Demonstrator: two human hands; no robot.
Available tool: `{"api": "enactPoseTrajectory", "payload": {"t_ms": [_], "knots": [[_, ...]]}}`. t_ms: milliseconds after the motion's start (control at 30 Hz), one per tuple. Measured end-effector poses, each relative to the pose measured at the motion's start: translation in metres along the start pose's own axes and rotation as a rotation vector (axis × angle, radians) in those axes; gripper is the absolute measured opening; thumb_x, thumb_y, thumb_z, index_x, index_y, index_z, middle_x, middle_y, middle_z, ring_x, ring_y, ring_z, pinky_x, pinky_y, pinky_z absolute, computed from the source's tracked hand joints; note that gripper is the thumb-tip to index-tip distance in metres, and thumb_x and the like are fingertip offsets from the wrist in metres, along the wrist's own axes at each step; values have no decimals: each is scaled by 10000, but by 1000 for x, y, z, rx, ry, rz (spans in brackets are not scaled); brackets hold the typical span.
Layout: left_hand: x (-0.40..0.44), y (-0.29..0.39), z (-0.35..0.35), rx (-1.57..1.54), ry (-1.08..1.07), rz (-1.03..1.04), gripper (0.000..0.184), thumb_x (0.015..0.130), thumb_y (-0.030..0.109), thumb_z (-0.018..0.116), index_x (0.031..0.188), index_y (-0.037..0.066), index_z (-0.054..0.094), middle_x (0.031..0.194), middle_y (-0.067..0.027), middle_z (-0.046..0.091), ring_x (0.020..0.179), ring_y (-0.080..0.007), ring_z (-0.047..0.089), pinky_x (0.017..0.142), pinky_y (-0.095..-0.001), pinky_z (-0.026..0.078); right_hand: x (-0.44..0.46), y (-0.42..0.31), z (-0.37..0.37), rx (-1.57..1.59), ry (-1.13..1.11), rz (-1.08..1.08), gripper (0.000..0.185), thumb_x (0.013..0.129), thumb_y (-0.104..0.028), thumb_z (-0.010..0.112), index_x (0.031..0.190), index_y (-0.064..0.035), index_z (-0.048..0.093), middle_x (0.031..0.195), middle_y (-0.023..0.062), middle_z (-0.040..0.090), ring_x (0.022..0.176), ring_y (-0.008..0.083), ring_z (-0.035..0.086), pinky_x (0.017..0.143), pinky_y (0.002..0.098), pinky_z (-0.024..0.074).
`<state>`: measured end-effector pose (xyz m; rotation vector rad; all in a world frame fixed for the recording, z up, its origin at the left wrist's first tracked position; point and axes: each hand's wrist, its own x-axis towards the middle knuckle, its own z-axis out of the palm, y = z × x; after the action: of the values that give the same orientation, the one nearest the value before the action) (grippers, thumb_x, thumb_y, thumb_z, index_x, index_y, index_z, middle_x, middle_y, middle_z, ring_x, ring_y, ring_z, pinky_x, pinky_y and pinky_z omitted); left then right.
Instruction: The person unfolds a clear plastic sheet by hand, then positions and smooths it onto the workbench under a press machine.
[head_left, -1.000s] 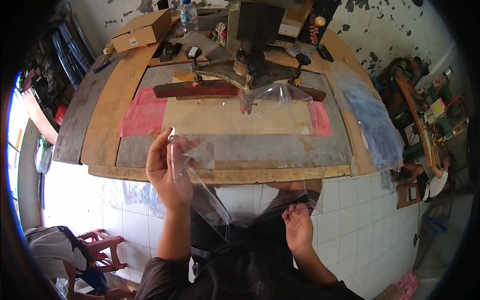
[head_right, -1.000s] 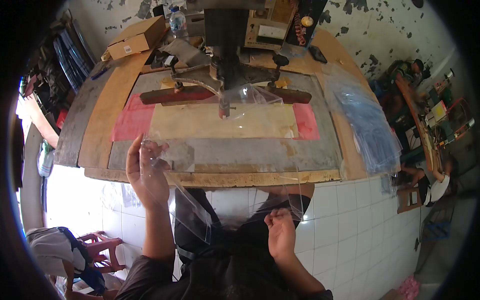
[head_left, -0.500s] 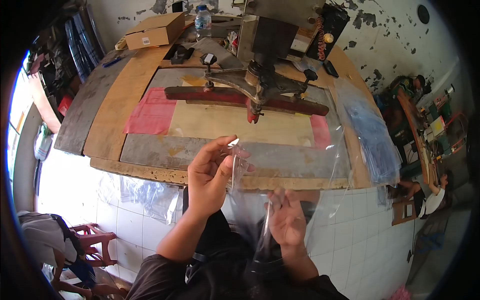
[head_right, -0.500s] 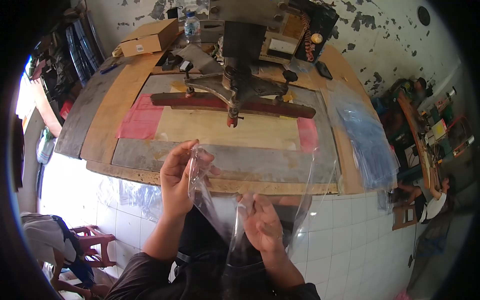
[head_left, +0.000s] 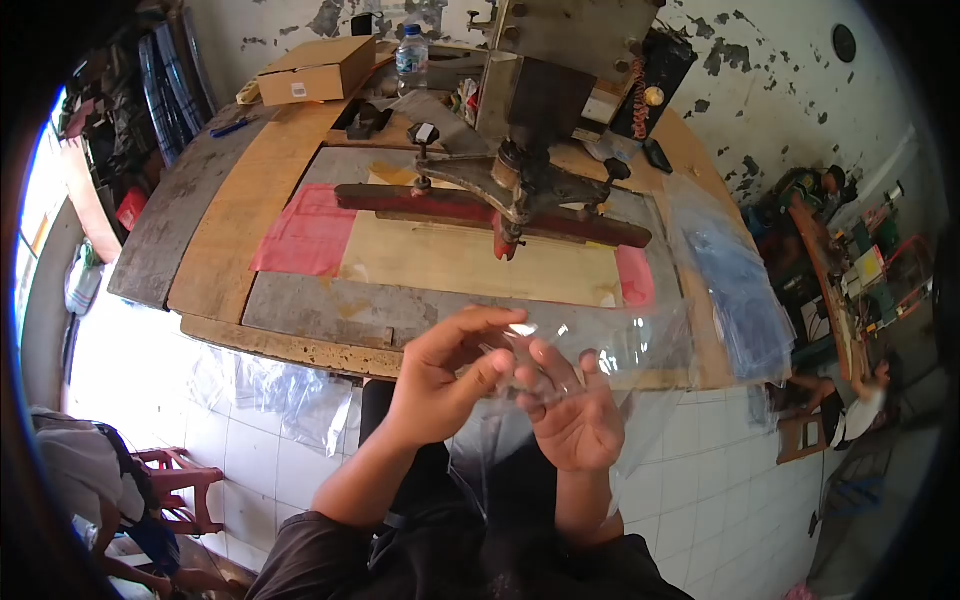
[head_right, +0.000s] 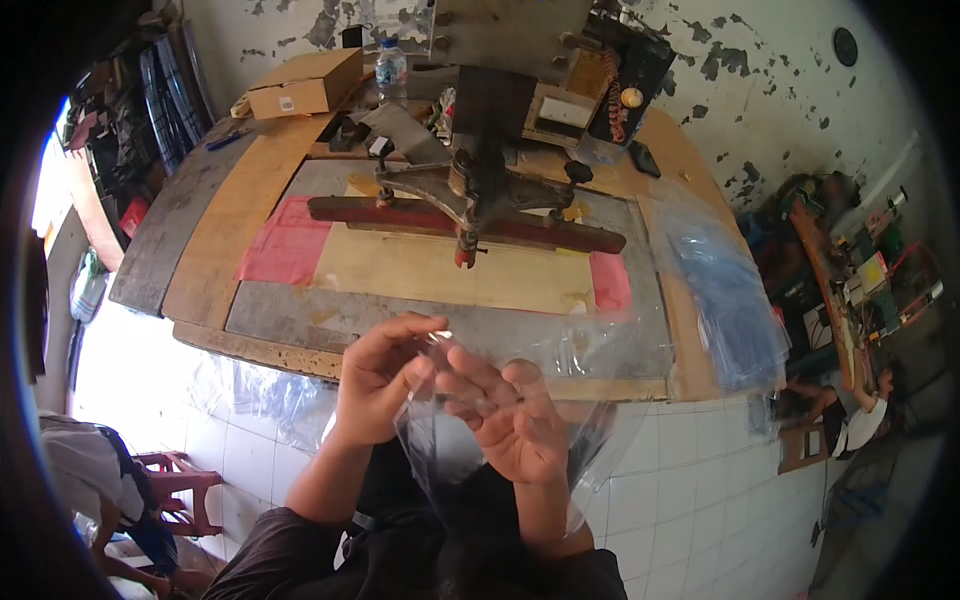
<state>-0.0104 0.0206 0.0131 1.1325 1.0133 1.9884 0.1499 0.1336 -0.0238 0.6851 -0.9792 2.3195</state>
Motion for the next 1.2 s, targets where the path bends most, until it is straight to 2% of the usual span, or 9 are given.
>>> {"api": "enactPoseTrajectory", "payload": {"t_ms": [233, 367, 533, 667, 767, 867, 967, 1133, 1200], "knots": [[-4, 11, 4, 230, -23, 69, 399, 984, 167, 762, 1303, -44, 648, 1097, -81, 669, 976, -129, 660, 847, -273, 538, -3, -5, 10, 119, 11, 14, 663, 1117, -264, 397, 1684, -120, 85, 1653, 410, 183, 1493, 515, 373, 1172, 504, 367], [-5, 9, 6, 230, -11, 91, 397, 968, 175, 780, 1282, -39, 665, 1053, -74, 661, 947, -123, 659, 812, -259, 537, -4, -12, 15, 107, 58, 53, 674, 1098, -240, 393, 1686, -117, 86, 1652, 418, 174, 1471, 503, 409, 1140, 492, 390], [-7, 8, 9, 155, -19, 49, 454, 941, 129, 804, 1331, -30, 633, 904, -28, 648, 771, -80, 632, 683, -230, 522, -6, -7, 19, 230, 69, 20, 724, 1066, -225, 418, 1699, -143, 77, 1677, 399, 112, 1351, 436, 513, 1109, 482, 407], [-11, 17, 15, 16, -30, -65, 433, 949, 60, 776, 1358, 13, 643, 895, -25, 679, 818, -86, 663, 765, -246, 545, -4, 2, 26, 426, 84, -13, 731, 1064, -216, 420, 1704, -160, 71, 1692, 383, 68, 1338, 406, 512, 1105, 490, 409], [-9, 20, 14, 17, -35, -103, 410, 951, 68, 777, 1338, 10, 653, 925, -36, 698, 814, -87, 671, 741, -232, 535, -3, 6, 24, 517, 37, -76, 722, 1082, -248, 418, 1704, -161, 63, 1691, 376, 96, 1349, 402, 509, 1118, 489, 405], [-3, 20, 9, 170, -103, -38, 346, 968, 82, 761, 1295, 8, 675, 1004, -60, 720, 864, -95, 685, 731, -223, 528, -15, 1, 12, 314, 205, -12, 682, 1102, -295, 404, 1695, -134, 107, 1673, 381, 173, 1281, 384, 567, 1099, 475, 433], [0, 19, 7, 237, -103, 12, 268, 987, 101, 743, 1235, 6, 703, 1083, -76, 726, 940, -103, 691, 744, -237, 539, -15, -4, 5, 172, 158, 20, 655, 1111, -325, 389, 1677, -103, 146, 1638, 389, 268, 1180, 376, 632, 1035, 472, 486], [1, 22, 11, 37, -93, -121, 215, 990, 124, 744, 1139, -30, 731, 1098, -100, 692, 949, -135, 672, 763, -260, 545, -12, -2, 4, 147, 123, 7, 644, 1105, -324, 377, 1661, -85, 158, 1582, 396, 369, 949, 346, 715, 905, 458, 541], [1, 19, 7, 6, -106, -145, 191, 990, 107, 742, 1136, -16, 740, 1092, -90, 704, 971, -129, 676, 773, -248, 540, -10, -2, 7, 130, 125, 2, 627, 1108, -315, 383, 1653, -84, 177, 1573, 396, 384, 925, 338, 718, 898, 456, 545]]}}
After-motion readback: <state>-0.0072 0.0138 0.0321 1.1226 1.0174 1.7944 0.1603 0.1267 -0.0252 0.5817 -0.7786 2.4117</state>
